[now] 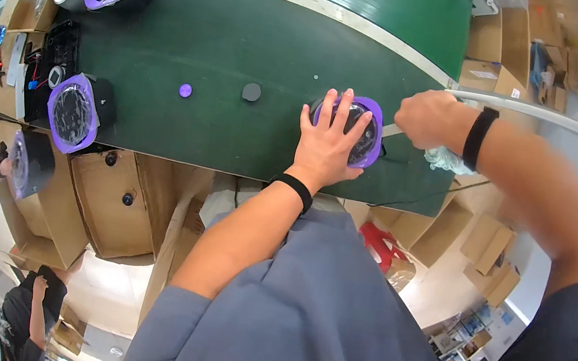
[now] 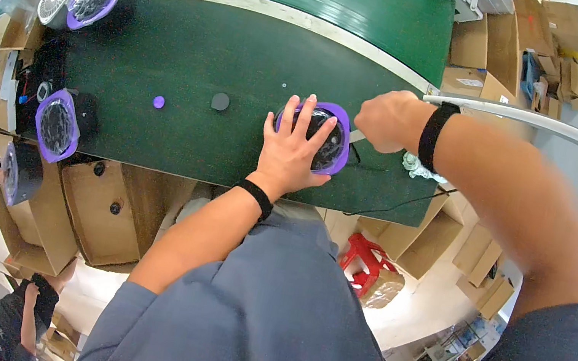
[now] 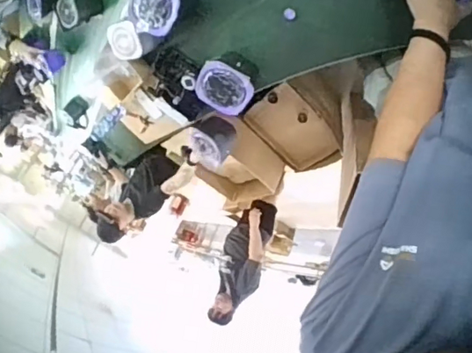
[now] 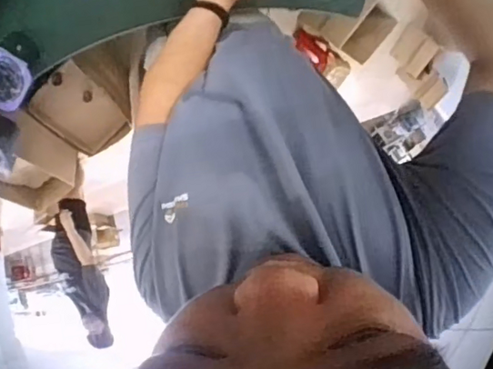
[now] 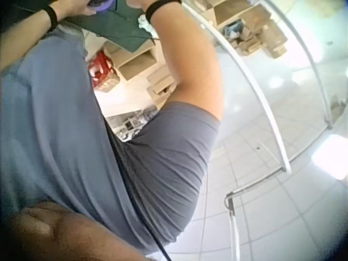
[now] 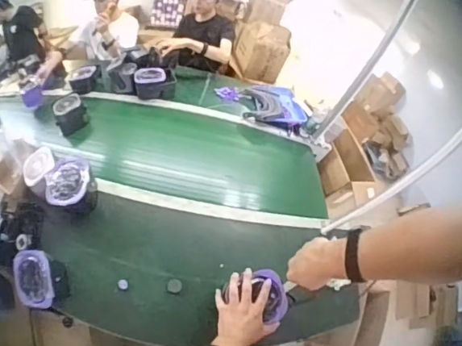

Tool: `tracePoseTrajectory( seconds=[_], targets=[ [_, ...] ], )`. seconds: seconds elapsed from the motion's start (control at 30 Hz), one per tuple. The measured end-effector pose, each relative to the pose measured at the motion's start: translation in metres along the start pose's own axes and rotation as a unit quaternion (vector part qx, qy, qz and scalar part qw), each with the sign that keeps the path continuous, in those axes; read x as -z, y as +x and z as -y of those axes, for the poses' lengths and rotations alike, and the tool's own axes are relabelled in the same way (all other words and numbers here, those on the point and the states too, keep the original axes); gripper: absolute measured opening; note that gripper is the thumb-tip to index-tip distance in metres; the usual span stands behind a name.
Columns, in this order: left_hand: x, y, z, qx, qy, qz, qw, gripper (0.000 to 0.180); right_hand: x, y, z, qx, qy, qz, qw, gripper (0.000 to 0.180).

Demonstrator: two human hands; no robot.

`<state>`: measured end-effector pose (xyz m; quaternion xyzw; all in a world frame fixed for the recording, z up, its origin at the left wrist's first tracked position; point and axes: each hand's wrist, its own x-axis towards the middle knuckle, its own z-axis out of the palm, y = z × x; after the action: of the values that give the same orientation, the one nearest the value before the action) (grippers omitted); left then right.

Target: The person uses a white plastic tool to scrape and smooth the interior surface of black circular components inside purple plastic housings. They repeatedly rotate the housing and apply the tool to the interior surface, working on multiple units lined up on a green assembly table.

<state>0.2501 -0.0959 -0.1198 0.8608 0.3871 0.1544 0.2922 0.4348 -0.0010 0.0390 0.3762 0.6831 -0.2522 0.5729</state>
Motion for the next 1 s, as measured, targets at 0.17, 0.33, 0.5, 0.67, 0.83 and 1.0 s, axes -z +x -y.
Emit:
tracePoseTrajectory(
  seconds=[0.17,0.33,0.5,0.67,0.83,1.0],
  targets=[
    [0.000,-0.003,0.001,-0.004,0.005,0.006,1.000,0.117,-0.053,0.018,-0.026,0.037,0.171,-0.055,0.983,0.022],
    [-0.001,-0.003,-0.002,-0.011,0.018,0.004,1.000,0.117,-0.108,0.010,0.003,-0.033,0.319,-0.099,0.942,0.025],
    [0.003,0.000,-0.004,0.004,0.027,0.007,1.000,0.117,-0.114,-0.015,0.069,-0.149,0.352,-0.173,0.908,0.024],
    [0.007,-0.002,-0.003,-0.015,0.034,0.027,0.999,0.118,-0.089,-0.017,0.045,-0.069,0.159,-0.153,0.973,0.025],
    [0.009,-0.004,-0.006,0.001,0.029,0.026,0.999,0.118,-0.029,-0.009,0.007,0.043,-0.019,-0.049,0.998,0.026],
    [0.005,0.000,-0.003,-0.031,0.032,0.040,0.998,0.117,-0.053,0.006,-0.023,0.078,0.076,-0.037,0.993,0.023]
  ],
)
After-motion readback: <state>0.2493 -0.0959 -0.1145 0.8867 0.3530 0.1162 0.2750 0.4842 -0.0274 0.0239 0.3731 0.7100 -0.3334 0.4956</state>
